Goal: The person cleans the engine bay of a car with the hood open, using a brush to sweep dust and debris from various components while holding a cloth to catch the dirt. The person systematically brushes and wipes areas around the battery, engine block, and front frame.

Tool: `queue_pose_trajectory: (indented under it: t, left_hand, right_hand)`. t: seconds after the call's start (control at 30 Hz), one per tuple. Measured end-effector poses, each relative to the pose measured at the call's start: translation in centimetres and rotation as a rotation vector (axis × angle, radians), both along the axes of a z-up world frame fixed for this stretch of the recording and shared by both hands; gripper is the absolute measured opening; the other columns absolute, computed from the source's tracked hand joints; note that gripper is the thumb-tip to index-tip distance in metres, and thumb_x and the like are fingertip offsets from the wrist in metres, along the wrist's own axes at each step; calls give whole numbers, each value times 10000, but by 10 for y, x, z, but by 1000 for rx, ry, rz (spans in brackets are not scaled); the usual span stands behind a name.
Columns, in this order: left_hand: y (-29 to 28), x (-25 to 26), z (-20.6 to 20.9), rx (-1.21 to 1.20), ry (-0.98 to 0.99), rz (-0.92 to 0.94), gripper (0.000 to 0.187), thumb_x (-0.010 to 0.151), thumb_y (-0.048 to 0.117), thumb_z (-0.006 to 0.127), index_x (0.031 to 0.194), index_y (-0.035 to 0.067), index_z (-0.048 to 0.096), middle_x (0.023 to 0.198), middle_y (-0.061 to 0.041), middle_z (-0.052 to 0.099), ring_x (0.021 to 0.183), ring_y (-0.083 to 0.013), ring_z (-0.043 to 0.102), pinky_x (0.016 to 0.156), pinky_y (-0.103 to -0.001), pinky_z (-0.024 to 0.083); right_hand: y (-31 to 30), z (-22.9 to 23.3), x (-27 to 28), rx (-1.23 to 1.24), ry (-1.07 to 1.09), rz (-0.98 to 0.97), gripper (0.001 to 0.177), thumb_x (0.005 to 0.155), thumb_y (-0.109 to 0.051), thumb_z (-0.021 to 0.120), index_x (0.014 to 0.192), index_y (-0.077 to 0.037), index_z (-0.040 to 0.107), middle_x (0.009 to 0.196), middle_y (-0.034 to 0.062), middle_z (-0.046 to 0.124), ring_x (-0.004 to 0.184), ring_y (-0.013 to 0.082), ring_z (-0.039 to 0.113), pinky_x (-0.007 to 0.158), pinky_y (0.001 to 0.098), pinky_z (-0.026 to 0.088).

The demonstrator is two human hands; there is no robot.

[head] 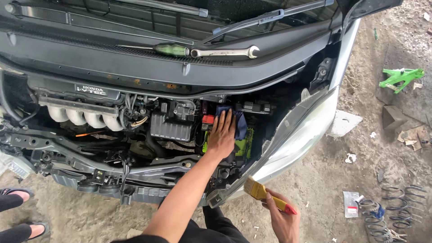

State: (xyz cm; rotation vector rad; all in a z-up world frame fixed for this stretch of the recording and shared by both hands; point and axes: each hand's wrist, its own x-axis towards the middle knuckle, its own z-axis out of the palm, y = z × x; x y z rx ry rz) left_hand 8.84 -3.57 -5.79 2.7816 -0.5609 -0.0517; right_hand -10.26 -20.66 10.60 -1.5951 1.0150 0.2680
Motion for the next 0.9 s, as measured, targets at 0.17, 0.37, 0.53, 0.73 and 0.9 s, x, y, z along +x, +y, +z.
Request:
queue_pose_trajectory:
  t: [0.17, 0.37, 0.53, 0.73, 0.9]
  left_hand:
    - [-5, -18, 3, 2, -92, 58, 658, 959, 118, 444, 1575, -36, 272, 1674, -251, 178, 1559, -386, 176, 1285, -471, 146]
    - [5, -36, -11, 97, -240, 246, 756, 986, 382, 585, 1567, -25, 325, 1649, -231, 291, 1538, -368, 288, 1278, -485, 205]
    - [-1, 15, -15, 44, -109, 401, 690, 1009, 310, 536, 1501, -134, 347, 1580, -324, 352, 1481, -437, 365, 1234, -499, 305]
    - [18, -26, -2, -102, -241, 204, 601, 992, 209, 594, 1513, -43, 434, 1615, -230, 371, 1497, -398, 360, 1268, -478, 256]
    - [16, -10, -9, 23, -141, 51, 607, 949, 105, 477, 1535, -26, 385, 1620, -228, 357, 1512, -382, 320, 1272, -484, 210]
  right_hand:
    - [-6, -27, -9, 14, -64, -18, 317, 925, -82, 678, 1149, 117, 780, 999, 325, 801, 880, 366, 799, 832, 405, 665]
    - [-9, -21, 2, 3, -19, 11, 326, 928, -103, 680, 1158, 100, 786, 1020, 313, 805, 897, 351, 798, 845, 396, 664]
    - [-8, -7, 9, -61, -32, 74, 327, 908, -112, 701, 1166, 69, 789, 1024, 296, 818, 869, 342, 813, 832, 382, 669]
    - [-11, -22, 4, -3, -74, 66, 337, 918, -111, 681, 1171, 88, 780, 1053, 313, 808, 884, 362, 804, 837, 394, 664]
    - [-8, -34, -5, -12, -75, 67, 310, 921, -107, 685, 1139, 83, 799, 992, 280, 815, 882, 319, 799, 826, 390, 676]
